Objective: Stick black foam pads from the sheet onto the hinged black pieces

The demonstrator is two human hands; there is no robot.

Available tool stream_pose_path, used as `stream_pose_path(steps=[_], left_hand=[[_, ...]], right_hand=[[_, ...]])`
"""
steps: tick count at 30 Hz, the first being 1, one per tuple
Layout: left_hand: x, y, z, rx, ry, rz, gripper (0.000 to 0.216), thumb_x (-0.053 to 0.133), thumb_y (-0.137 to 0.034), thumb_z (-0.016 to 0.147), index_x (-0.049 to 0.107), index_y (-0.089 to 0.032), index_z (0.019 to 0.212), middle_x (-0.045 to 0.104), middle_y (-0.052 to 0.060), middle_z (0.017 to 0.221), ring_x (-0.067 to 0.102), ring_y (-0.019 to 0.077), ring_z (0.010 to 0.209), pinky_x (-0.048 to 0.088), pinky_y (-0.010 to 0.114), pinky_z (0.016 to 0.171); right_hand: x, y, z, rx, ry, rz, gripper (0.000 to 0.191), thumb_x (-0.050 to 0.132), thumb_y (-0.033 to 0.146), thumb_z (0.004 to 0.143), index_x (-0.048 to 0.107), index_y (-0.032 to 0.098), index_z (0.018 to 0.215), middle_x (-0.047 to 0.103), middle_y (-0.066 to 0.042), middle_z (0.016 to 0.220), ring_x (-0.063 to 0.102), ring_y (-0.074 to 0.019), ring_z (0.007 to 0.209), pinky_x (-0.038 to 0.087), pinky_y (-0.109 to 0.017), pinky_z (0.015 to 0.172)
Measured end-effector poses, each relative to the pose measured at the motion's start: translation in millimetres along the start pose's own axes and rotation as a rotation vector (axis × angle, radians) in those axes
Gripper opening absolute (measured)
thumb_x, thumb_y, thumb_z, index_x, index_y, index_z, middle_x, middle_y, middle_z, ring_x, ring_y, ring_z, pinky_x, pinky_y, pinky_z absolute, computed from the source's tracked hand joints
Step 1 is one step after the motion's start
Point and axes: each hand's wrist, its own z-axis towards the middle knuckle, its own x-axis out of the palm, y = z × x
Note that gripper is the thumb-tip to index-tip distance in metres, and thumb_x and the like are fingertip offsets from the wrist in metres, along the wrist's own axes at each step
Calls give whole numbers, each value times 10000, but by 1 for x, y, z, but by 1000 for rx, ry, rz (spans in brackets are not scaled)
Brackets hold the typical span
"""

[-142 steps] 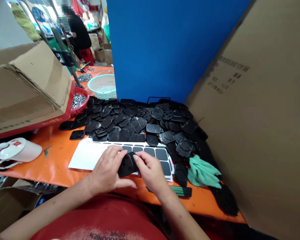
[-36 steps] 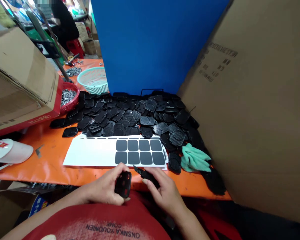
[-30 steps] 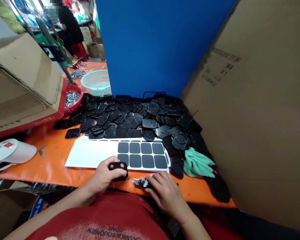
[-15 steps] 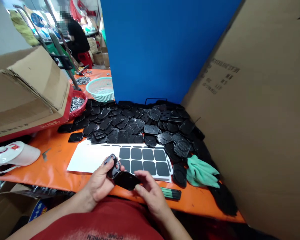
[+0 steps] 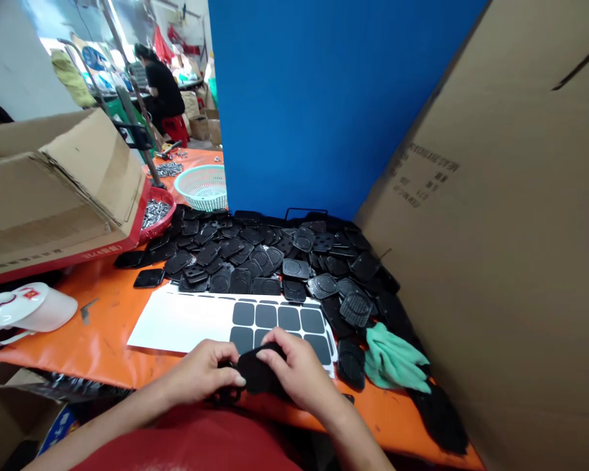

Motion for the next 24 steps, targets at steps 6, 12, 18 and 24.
stream_pose_path(steps=[6,12,18,24], left_hand=[[2,4,12,123,-138,-280,274,700,-372,667,550,-165,764,666,8,628,581,128,523,467,242,532],[7,-2,12,222,-173,-251,352,723,-422,705,577,-156,882,685,39,761,631,166,692,500,285,659],[-24,20,3,448,-334,874,676,851,-319,587,568,-184,1186,580,159,1265,486,347,1181,380,502,994],[-51,50,-6,654,-376,1333,318,489,-37,845,616,-189,1094,634,121,1195,540,259,1125,413,417,931]], right_hand=[[24,-12,7,142,-251,453,370,666,487,785,604,207,1020,614,-12,797,563,-151,662,468,-262,593],[51,-22,10,253,-223,726,413,652,590,774,604,182,809,581,8,664,537,-136,577,465,-273,576],[2,-58,28,267,-407,318,471,631,647,732,586,186,817,507,40,569,459,-129,490,373,-250,475],[-30,-74,30,172,-611,-84,481,669,547,743,648,177,1049,624,-65,809,560,-254,783,460,-398,744]])
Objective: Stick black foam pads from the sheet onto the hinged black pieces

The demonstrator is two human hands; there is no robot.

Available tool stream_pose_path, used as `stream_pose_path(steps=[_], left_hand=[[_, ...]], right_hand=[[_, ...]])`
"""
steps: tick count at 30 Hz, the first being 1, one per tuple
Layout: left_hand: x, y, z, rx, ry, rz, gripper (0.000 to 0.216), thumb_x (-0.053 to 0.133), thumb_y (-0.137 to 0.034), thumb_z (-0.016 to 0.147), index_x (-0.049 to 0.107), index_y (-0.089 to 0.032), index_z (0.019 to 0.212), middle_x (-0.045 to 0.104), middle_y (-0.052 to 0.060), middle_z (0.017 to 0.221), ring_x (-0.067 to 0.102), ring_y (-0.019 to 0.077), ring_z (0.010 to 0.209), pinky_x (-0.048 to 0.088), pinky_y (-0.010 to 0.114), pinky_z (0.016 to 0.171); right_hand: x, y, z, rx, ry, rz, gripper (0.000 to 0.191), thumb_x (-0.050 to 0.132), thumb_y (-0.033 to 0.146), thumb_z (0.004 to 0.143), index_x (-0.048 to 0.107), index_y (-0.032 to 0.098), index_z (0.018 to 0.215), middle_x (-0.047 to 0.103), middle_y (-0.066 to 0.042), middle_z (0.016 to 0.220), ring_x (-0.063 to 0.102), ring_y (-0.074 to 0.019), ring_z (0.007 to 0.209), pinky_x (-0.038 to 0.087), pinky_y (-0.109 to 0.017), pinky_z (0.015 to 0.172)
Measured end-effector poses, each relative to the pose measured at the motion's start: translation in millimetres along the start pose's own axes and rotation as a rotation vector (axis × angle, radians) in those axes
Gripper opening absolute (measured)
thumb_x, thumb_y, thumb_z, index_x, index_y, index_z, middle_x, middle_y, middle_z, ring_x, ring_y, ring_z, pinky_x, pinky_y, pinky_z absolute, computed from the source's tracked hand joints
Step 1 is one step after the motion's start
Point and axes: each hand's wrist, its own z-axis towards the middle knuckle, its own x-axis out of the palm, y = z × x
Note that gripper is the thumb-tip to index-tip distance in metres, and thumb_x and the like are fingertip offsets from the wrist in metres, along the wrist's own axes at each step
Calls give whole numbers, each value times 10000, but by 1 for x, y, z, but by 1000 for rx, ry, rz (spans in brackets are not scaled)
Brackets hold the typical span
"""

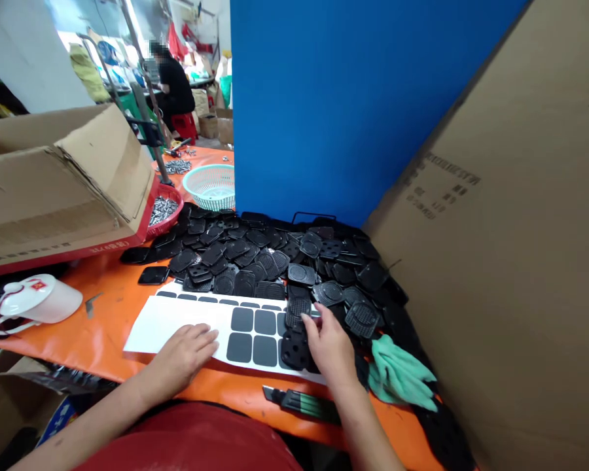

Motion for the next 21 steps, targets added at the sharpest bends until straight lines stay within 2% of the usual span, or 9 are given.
stream_pose_path(steps=[2,3,6,9,12,14,17,19,21], left_hand=[[-4,1,-3,38,-49,12,290,481,-34,843,633,-188,1036,669,108,1052,570,239,1018,422,415,919],[-7,1,-2,50,-78,16,286,477,-37,845,637,-188,1027,672,104,1008,574,236,986,420,426,927],[-19,0,0,77,-198,28,315,446,-50,864,635,-186,1076,671,112,1018,550,254,1044,369,481,998],[-26,-5,-2,99,-321,45,359,447,-61,869,619,-198,1152,652,129,1151,489,291,1179,315,503,1031],[-24,-16,-8,90,-301,-99,229,528,-151,867,665,-231,1033,685,111,1001,572,262,999,390,435,899],[-20,-27,-8,-82,-197,-361,100,626,-272,827,662,-208,895,652,81,810,571,213,779,419,374,752],[-14,-41,6,-524,-126,-959,306,701,-405,746,608,-171,918,602,40,789,528,159,662,415,303,630],[-11,-45,20,-696,-167,-1297,346,687,-420,752,601,-156,959,612,28,818,531,146,682,412,277,625],[-9,-46,33,-810,-273,-1497,280,684,-389,753,626,-135,854,618,19,748,518,139,677,400,266,634]], right_hand=[[4,9,-12,-270,-57,-173,434,646,484,799,632,188,1117,631,-116,968,558,-292,927,453,-456,846],[8,15,-20,-420,-19,-234,422,636,456,822,618,197,1155,624,-131,1037,554,-301,985,453,-470,878],[30,34,-48,-702,275,-251,506,690,410,799,564,243,1259,581,-134,1196,535,-316,1098,467,-487,926],[57,44,-67,-738,367,-154,387,607,225,835,583,252,1220,585,-121,1175,555,-289,1068,493,-467,898],[77,42,-71,-661,268,53,333,477,100,850,600,229,1132,597,-101,1056,588,-234,980,520,-399,842],[84,40,-71,-615,204,137,310,471,107,863,592,224,1123,585,-96,1045,586,-228,987,517,-388,848],[86,39,-74,-602,178,178,310,468,116,875,578,229,1142,567,-97,1067,574,-231,1014,509,-398,867],[86,40,-78,-607,184,201,309,462,123,879,574,231,1147,561,-99,1071,575,-232,1012,510,-397,864],[85,43,-82,-610,216,224,292,472,139,884,577,225,1142,560,-101,1066,577,-231,1005,512,-385,856]])
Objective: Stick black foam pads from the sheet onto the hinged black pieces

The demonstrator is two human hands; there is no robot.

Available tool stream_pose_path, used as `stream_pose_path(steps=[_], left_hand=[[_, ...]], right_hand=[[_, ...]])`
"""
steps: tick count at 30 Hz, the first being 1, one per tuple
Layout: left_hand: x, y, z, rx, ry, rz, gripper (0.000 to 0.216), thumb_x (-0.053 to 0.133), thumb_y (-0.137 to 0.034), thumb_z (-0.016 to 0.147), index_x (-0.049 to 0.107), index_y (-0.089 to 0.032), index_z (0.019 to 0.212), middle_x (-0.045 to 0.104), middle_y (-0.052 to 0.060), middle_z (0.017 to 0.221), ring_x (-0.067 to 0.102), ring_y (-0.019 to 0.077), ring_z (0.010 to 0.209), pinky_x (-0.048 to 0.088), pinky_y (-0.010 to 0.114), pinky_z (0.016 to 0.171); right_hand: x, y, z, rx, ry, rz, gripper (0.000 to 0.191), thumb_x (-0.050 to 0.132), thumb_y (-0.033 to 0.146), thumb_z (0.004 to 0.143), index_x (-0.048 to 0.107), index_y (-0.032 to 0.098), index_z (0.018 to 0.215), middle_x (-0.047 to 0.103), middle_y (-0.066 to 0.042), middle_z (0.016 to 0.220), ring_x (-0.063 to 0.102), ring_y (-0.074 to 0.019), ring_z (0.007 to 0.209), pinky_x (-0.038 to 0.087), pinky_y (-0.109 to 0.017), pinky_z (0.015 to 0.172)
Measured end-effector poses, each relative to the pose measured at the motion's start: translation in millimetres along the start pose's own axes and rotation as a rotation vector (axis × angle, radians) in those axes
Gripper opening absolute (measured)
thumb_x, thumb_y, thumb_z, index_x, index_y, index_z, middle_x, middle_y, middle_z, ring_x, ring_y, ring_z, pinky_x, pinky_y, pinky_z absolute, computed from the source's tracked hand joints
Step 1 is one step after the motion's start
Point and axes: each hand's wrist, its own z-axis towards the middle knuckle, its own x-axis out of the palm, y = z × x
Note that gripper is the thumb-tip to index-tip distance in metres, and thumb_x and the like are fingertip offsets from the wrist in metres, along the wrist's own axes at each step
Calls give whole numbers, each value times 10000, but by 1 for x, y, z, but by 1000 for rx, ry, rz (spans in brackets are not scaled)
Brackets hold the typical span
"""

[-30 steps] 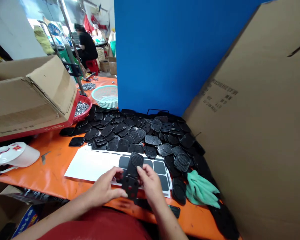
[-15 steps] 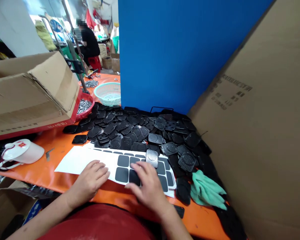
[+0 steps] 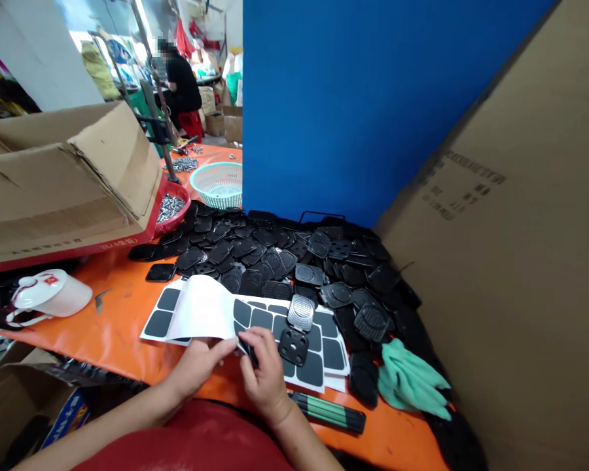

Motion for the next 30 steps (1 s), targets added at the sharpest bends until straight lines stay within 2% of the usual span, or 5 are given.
stream_pose_path(steps=[4,9,17,25,30], left_hand=[[8,-1,13,-84,-128,-279,178,692,-281,669,603,-128,655,579,-1,587,484,120,597,391,260,610],[14,-3,21,-184,-84,-434,215,668,-170,507,644,-115,714,622,13,625,524,122,593,396,234,538],[20,0,24,-302,-93,-527,289,635,-42,458,664,-98,740,664,39,648,575,136,587,464,239,543],[6,8,19,-271,-216,-530,222,702,-73,544,620,-131,742,662,24,671,586,120,579,474,230,559],[4,9,15,-213,-202,-477,243,728,-89,535,666,-107,769,694,48,703,612,152,643,476,248,619]], right_hand=[[-5,2,3,10,106,101,291,495,200,899,574,221,1178,564,-100,1075,578,-232,1003,509,-374,860],[-14,-14,12,59,144,156,338,473,168,935,565,280,1240,547,-64,1021,592,-177,893,512,-327,816],[-28,-33,20,-77,352,102,361,430,106,935,617,289,1184,477,-83,1132,574,-166,957,521,-300,814],[-41,-27,20,-247,297,-178,274,494,53,862,691,226,940,501,-87,1110,587,-151,833,523,-273,700],[-38,-22,23,-258,256,-228,363,499,72,887,639,260,1164,509,-97,1139,582,-147,853,536,-264,707]])
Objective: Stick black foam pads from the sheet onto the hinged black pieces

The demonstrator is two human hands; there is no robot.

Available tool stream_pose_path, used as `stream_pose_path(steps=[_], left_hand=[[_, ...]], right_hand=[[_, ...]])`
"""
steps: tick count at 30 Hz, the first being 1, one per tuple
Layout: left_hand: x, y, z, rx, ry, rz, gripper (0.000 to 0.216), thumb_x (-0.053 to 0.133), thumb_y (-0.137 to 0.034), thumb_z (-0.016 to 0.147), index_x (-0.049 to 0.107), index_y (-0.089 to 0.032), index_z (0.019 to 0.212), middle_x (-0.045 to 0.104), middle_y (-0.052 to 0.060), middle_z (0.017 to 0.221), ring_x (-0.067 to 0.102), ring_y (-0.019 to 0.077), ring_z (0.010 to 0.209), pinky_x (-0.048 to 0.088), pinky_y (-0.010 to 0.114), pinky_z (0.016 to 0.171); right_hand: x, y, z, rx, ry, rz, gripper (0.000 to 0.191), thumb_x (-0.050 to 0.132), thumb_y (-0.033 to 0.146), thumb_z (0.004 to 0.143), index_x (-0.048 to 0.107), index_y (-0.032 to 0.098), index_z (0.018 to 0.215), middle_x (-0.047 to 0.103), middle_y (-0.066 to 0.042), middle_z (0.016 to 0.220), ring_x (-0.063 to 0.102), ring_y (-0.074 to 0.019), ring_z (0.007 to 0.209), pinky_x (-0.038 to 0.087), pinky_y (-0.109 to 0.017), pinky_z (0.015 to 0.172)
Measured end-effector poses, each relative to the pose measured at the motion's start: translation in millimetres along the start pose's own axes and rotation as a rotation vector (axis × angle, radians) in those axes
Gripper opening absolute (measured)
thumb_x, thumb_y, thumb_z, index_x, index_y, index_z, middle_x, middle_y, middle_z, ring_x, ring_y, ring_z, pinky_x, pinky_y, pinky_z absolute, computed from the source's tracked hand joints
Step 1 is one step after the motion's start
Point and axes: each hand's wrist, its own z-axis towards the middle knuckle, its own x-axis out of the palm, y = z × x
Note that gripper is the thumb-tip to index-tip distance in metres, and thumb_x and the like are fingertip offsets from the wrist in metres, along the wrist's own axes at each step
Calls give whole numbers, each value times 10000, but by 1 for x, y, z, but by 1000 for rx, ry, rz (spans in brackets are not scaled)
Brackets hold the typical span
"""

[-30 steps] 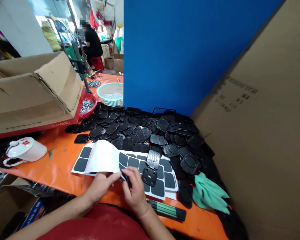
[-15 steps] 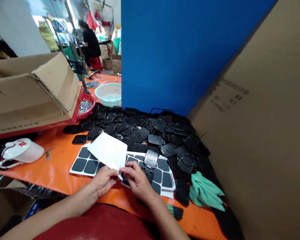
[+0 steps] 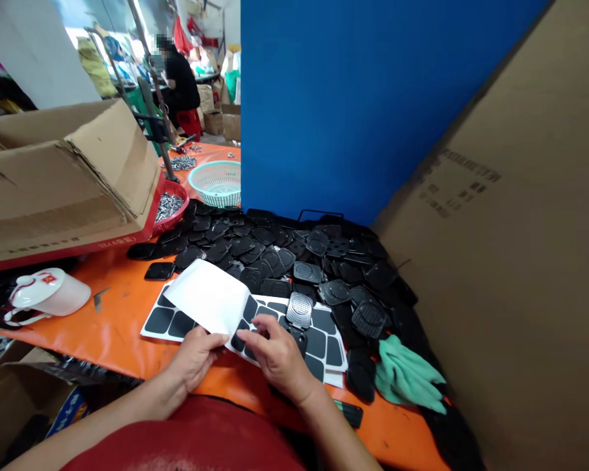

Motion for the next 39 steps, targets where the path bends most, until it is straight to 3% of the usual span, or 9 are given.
stream_pose_path(steps=[4,12,22,28,32,35,37,39], left_hand=[[4,5,-4,25,39,15,281,736,-92,532,690,-104,808,715,55,754,623,164,719,478,261,717],[-2,6,-2,-56,0,-27,299,727,-117,523,654,-120,813,700,59,758,589,141,624,457,254,585],[0,3,-9,-62,-8,-7,305,710,-114,562,621,-126,854,702,82,805,637,179,685,518,293,649],[-4,2,-13,-6,-63,-52,395,701,-97,636,588,-153,1010,702,57,837,650,177,696,541,298,634],[-10,0,-10,12,-166,-66,286,684,-88,712,557,-172,955,696,48,844,666,167,714,555,293,659],[-15,-6,-13,-46,-199,-37,160,667,-220,801,534,-168,872,688,55,788,671,155,678,541,265,637],[-19,-11,-20,-184,-139,51,281,598,-431,855,519,-167,797,658,49,685,645,146,577,492,234,533],[-21,-16,-29,-363,43,244,431,528,-585,841,497,-174,716,619,44,582,583,136,455,393,212,423]], right_hand=[[3,1,12,-89,5,-113,337,513,71,873,667,274,1094,549,-82,1111,559,-155,843,516,-298,726],[0,2,13,-136,-26,-116,237,511,41,854,672,214,869,559,-87,1065,563,-168,860,495,-312,737],[5,3,4,-95,-132,-167,395,547,71,865,629,271,1196,548,-96,1132,558,-184,914,502,-350,780],[-2,-1,3,-117,-162,-143,349,568,58,833,694,292,1060,589,-71,1064,564,-198,893,486,-382,771],[-16,-8,-10,80,-236,-16,275,580,111,855,718,296,1006,560,-77,1085,582,-199,900,513,-375,773],[-26,-17,-25,359,-443,110,176,606,192,875,714,274,989,540,-72,1083,576,-202,958,508,-368,833],[-31,-23,-35,522,-563,201,223,624,250,876,682,280,1089,540,-62,1086,575,-195,970,503,-358,854],[-33,-28,-45,622,-602,312,330,640,288,869,630,286,1199,543,-56,1092,587,-176,939,510,-340,846]])
